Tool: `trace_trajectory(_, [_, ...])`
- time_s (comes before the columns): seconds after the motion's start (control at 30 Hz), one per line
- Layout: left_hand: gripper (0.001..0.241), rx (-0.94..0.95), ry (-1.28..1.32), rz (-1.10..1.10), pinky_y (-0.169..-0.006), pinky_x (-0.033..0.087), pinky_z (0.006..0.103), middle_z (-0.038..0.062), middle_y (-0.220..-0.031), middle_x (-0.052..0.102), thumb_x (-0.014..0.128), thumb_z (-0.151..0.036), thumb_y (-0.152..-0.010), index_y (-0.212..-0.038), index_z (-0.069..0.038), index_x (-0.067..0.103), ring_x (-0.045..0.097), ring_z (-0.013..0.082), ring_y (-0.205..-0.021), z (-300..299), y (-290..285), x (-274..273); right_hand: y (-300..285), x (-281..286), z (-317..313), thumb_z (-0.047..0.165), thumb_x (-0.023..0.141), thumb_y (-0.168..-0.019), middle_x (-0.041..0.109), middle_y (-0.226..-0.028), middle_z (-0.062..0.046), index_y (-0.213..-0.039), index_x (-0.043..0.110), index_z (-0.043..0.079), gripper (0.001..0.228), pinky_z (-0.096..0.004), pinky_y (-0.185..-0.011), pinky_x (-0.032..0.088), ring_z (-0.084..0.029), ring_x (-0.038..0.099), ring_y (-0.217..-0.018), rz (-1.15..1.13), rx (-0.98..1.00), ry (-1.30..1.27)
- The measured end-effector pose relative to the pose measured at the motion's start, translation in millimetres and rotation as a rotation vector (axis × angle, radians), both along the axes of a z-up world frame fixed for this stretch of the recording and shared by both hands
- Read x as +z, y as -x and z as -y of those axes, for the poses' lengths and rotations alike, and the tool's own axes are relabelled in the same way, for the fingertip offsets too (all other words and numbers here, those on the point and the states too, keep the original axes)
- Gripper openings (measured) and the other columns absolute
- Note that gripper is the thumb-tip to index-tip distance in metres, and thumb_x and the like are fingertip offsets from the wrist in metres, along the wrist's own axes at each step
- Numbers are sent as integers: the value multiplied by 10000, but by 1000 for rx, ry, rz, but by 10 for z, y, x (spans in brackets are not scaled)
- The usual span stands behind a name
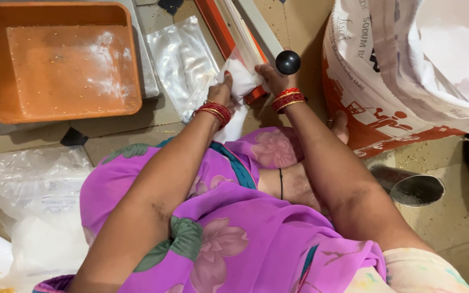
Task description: Measure food powder into plastic bags and seal them using a heat sealer.
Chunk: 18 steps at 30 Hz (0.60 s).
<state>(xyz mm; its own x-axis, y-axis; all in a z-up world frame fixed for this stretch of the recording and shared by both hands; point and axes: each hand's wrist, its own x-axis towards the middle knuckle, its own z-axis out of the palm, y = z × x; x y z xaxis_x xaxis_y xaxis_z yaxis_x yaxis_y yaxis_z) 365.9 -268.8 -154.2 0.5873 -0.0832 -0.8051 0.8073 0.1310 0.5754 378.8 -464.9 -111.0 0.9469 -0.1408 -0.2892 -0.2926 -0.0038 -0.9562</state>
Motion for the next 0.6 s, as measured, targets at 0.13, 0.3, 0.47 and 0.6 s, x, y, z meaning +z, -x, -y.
trace_trajectory(0.13, [582, 244, 284, 106, -503, 616, 369, 174, -890, 728, 704, -447, -857, -1107, 61, 570, 750, 259, -655, -4, -119, 375, -64, -61, 89, 185, 808, -936, 601, -699, -9, -859, 690, -4, 236, -305, -550, 431, -120, 557, -603, -21, 82, 209])
trace_trajectory(0.3, [550, 379, 251, 157, -581, 655, 419, 185, -950, 680, 785, -378, -803, -1044, 21, 493, 734, 258, -733, 5, -275, 623, -82, 316, -108, 140, 812, -868, 621, -736, -32, -1046, 436, 54, 425, -317, -507, 486, -127, 571, -569, 55, -16, 170])
trace_trajectory(0.47, [682, 392, 239, 322, -674, 665, 409, 206, -997, 668, 874, -370, -752, -1081, 90, 492, 722, 265, -805, -16, -391, 454, -122, 176, -114, 132, 775, -915, 650, -895, -44, -1108, 499, 52, 347, -291, -678, 563, -114, 626, -778, 205, 33, 284])
trace_trajectory(0.6, [784, 356, -100, 305, -780, 623, 377, 174, -1031, 651, 905, -432, -687, -1145, 62, 502, 690, 260, -904, 40, -381, 474, -113, 221, -100, 133, 750, -933, 665, -955, -39, -1122, 542, 40, 296, -289, -738, 575, -118, 637, -855, 213, 53, 285])
